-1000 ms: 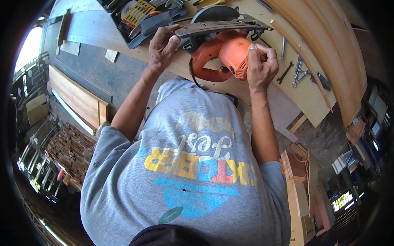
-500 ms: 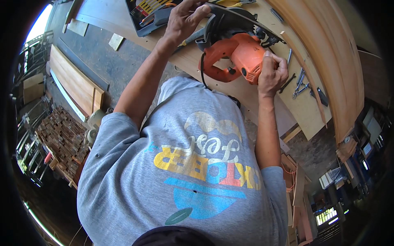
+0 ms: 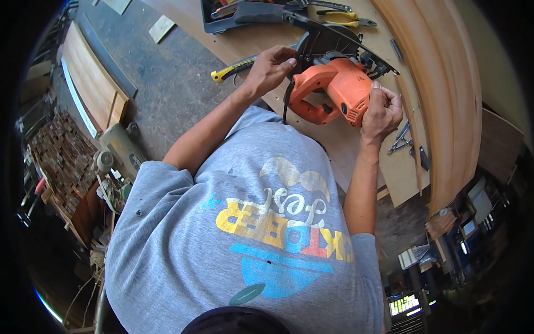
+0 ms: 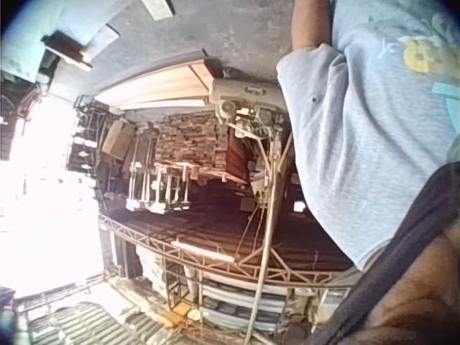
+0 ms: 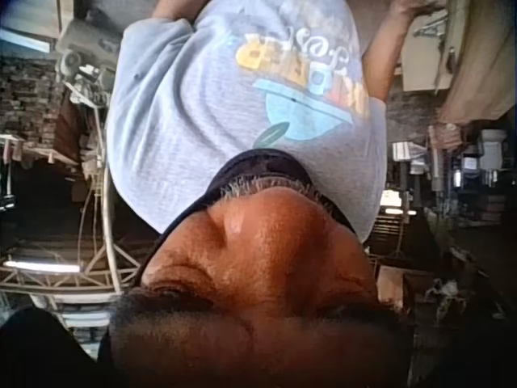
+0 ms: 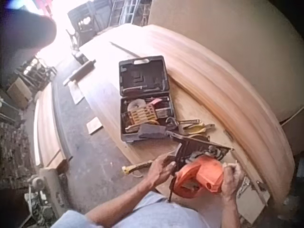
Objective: Adjusting the blade of a circular saw using a wrench on a workbench.
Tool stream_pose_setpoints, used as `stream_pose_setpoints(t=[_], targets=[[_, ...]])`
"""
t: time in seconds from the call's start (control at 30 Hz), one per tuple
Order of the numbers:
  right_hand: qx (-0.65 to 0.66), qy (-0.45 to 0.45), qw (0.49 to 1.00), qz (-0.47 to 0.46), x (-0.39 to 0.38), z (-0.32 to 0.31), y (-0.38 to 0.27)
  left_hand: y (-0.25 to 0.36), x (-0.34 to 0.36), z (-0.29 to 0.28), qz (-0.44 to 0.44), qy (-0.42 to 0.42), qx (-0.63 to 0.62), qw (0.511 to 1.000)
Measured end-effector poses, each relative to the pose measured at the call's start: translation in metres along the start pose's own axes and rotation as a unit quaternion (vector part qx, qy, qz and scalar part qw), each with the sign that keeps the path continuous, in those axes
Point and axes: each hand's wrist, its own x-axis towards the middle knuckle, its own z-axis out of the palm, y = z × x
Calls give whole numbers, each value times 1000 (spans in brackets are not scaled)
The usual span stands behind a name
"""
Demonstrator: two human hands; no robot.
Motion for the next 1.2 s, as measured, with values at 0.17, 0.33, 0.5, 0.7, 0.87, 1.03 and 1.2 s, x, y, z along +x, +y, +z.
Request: stream_pose_setpoints(t=[0.17, 0.33, 0.5, 0.7, 0.87, 1.03, 1.2], targets=[[-60, -17, 997, -36, -9, 0, 3, -15, -9, -6, -92, -18, -242, 966], [2, 16, 1000, -12, 0, -26, 37, -1, -8, 2, -113, -104, -217, 964], [86, 58, 994, 33, -17, -42, 66, 3, 5, 13, -46, -170, -182, 967], [118, 95, 987, 57, -53, -43, 83, -6, 28, 36, 77, -174, -133, 973], [77, 93, 991, 57, -71, -43, 85, -13, 43, 44, 146, -171, -96, 970], [-22, 41, 999, 1, -69, -47, 61, -11, 46, 38, 177, -176, -69, 966], [-216, -70, 955, -192, -46, -39, 13, 3, 40, 32, 172, -136, -52, 974]])
